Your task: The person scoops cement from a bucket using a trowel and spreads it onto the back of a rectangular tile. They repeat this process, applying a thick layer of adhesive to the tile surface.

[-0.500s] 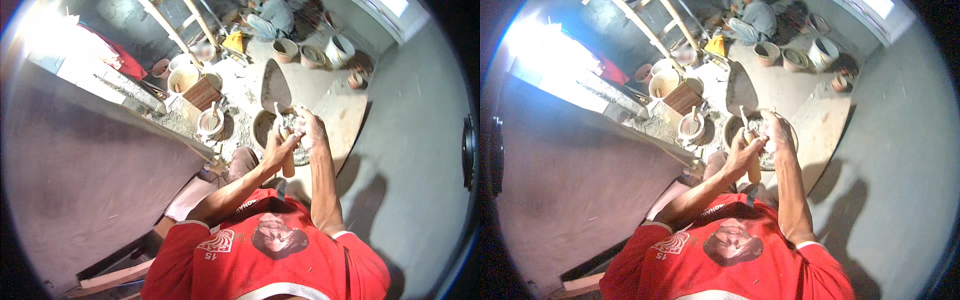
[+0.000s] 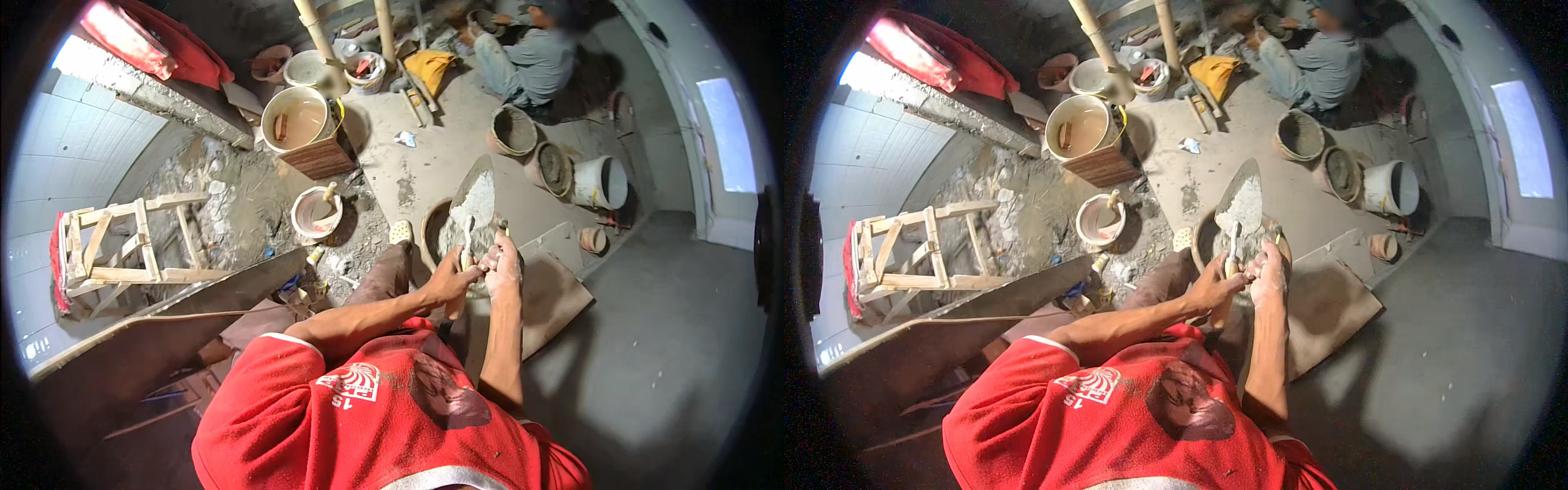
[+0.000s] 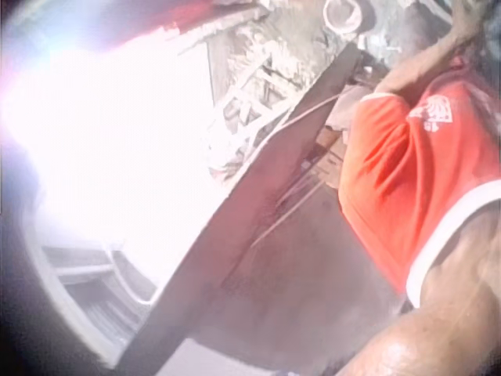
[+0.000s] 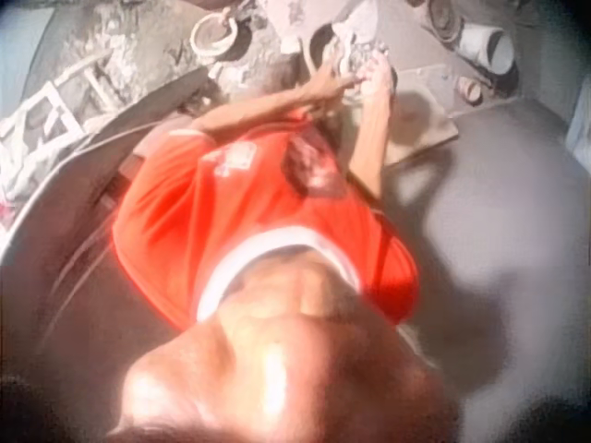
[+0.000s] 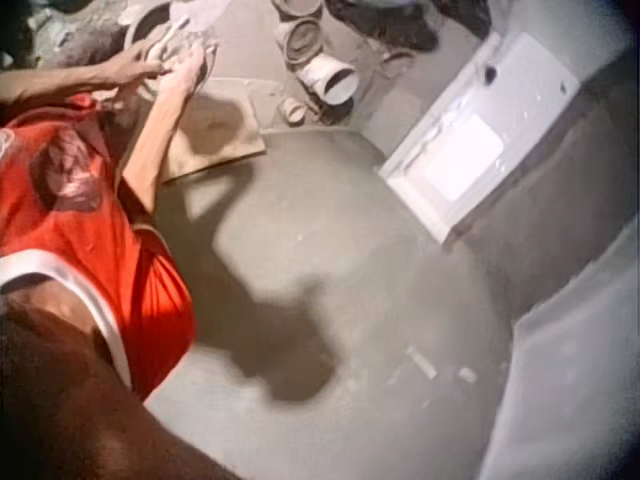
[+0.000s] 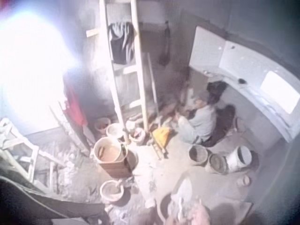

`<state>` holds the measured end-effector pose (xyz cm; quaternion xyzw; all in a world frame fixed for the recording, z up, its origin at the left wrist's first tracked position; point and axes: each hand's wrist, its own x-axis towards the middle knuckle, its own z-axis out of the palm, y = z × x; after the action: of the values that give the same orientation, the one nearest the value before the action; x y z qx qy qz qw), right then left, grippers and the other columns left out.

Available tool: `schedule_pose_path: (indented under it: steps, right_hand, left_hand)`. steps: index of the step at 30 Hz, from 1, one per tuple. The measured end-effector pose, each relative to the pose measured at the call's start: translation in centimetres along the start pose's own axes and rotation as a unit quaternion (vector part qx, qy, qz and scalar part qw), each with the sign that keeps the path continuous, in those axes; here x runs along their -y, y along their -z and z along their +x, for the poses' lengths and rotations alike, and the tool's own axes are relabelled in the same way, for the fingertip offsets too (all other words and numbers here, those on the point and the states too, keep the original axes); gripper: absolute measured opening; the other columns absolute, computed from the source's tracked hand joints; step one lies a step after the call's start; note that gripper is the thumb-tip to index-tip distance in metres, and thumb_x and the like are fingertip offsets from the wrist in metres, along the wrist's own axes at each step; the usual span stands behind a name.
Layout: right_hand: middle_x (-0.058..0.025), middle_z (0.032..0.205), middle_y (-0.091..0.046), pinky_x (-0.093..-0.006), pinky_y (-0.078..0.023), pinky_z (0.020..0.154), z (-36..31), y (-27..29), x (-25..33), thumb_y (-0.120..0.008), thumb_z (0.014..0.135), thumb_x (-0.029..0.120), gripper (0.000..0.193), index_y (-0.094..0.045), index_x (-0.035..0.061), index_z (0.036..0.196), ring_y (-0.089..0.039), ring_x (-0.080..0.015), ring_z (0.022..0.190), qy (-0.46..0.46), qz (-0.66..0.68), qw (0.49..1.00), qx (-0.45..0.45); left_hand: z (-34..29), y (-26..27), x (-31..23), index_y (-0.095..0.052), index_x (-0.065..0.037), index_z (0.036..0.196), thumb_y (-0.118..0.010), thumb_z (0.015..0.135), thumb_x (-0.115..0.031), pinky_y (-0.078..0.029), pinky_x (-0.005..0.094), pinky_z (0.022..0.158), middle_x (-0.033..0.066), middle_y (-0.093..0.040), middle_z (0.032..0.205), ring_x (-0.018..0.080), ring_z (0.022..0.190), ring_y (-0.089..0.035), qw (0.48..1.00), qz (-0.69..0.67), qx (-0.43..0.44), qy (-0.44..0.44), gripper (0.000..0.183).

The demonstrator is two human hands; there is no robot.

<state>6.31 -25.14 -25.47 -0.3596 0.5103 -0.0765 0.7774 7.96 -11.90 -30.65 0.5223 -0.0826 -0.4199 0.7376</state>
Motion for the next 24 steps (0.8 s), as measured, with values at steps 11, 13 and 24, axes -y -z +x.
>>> schedule_pose_path:
  steps: [11, 13, 24]
  right_hand:
    - [0.0073, 0.057, -0.029, -0.0291, -0.031, 0.05, 22.6, -14.1, 4.2, -0.063, 0.091, 0.035, 0.03, -0.043, 0.0203, 0.074, -0.03, -0.0091, 0.048, -0.048, -0.106, 0.987, 0.108]
    - [0.0078, 0.058, -0.029, -0.0286, -0.03, 0.049, 25.1, -18.0, 4.3, -0.063, 0.089, 0.035, 0.03, -0.042, 0.021, 0.071, -0.029, -0.0086, 0.048, -0.064, -0.136, 0.981, 0.126]
    - [0.007, 0.056, -0.033, -0.0278, -0.028, 0.042, 38.3, -33.9, 1.7, -0.063, 0.087, 0.028, 0.026, -0.045, 0.0193, 0.07, -0.031, -0.009, 0.045, -0.073, -0.342, 0.923, 0.161]
  left_hand:
    - [20.6, 9.0, -4.0, -0.056, -0.003, 0.101, -0.071, 0.084, -0.017, -0.047, 0.0296, 0.067, 0.0015, -0.058, 0.08, 0.0106, 0.074, -0.054, 0.974, 0.076, -0.211, -0.007, 0.026]
    - [22.9, 11.5, -4.8, -0.056, -0.004, 0.099, -0.07, 0.084, -0.017, -0.047, 0.03, 0.066, 0.0014, -0.058, 0.08, 0.0108, 0.073, -0.053, 0.963, 0.072, -0.26, -0.026, 0.025]
    - [27.5, 21.6, -7.9, -0.055, -0.005, 0.099, -0.067, 0.086, -0.016, -0.05, 0.0315, 0.073, 0.0055, -0.066, 0.092, 0.0131, 0.078, -0.058, 0.869, 0.124, -0.477, 0.031, 0.021]
